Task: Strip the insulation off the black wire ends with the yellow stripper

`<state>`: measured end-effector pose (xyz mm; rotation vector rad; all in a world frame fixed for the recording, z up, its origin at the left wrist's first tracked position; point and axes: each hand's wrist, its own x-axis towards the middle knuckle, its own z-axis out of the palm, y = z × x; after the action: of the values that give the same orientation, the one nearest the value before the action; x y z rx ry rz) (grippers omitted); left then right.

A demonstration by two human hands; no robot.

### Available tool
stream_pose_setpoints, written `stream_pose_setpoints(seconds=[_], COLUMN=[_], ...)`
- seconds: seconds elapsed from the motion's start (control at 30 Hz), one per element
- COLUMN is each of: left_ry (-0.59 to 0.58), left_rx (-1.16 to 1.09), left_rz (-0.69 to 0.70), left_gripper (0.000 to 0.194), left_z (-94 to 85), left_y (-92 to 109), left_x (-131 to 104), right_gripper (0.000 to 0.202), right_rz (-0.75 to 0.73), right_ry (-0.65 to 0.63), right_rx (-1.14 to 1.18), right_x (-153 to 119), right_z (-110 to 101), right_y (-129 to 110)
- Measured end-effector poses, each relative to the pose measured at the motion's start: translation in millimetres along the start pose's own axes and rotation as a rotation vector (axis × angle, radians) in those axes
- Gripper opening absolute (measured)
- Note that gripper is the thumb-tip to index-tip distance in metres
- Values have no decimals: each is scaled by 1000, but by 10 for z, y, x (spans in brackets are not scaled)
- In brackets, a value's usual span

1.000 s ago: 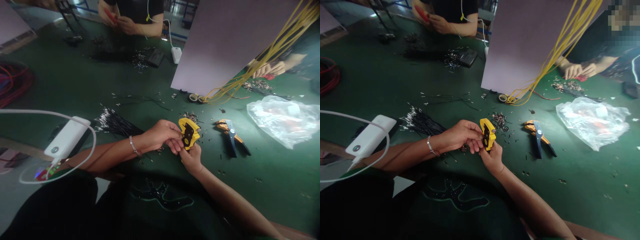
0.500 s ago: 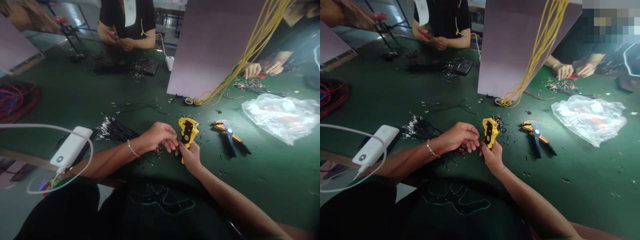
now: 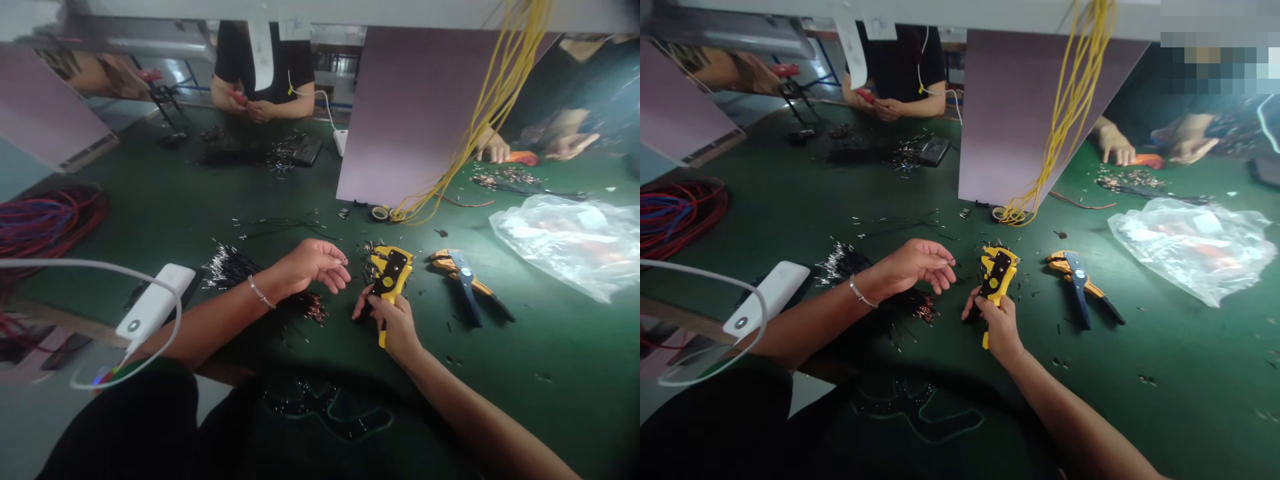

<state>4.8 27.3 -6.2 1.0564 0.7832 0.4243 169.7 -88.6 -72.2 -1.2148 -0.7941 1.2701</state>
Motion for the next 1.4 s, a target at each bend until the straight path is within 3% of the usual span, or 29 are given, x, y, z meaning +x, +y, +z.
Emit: stream_pose_setpoints(seconds=[0.2,0.3,0.43,0.7,0.93,1.23,1.4], left_ry=[158,315,389,493,513,479,381], left_rx=[341,667,803,1034,1085,1294,1391], left_rz=[143,147,151,164,176,194,159], left_gripper=[5,4,9,13,24,20,19], left_z=[-184,-286,-411,-567,-666,-1298,-1418], left_y=[101,170,233,226,242,518,466], left_x=[492,866,1270,1652,1613,1103,826], right_gripper=[10,10,9,13,13,14,14], right_rz=[38,39,29,51,43,83,100], right_ry=[-12,-25,-39,-42,-44,-60,-68], right_rx=[31,37,1,-8,-16,62,64], right_x=[21,26,36,40,37,36,30], right_z=[12,0,-19,2,-9,-49,-44], right_y=[-30,-13,8,-41,-30,3,-33])
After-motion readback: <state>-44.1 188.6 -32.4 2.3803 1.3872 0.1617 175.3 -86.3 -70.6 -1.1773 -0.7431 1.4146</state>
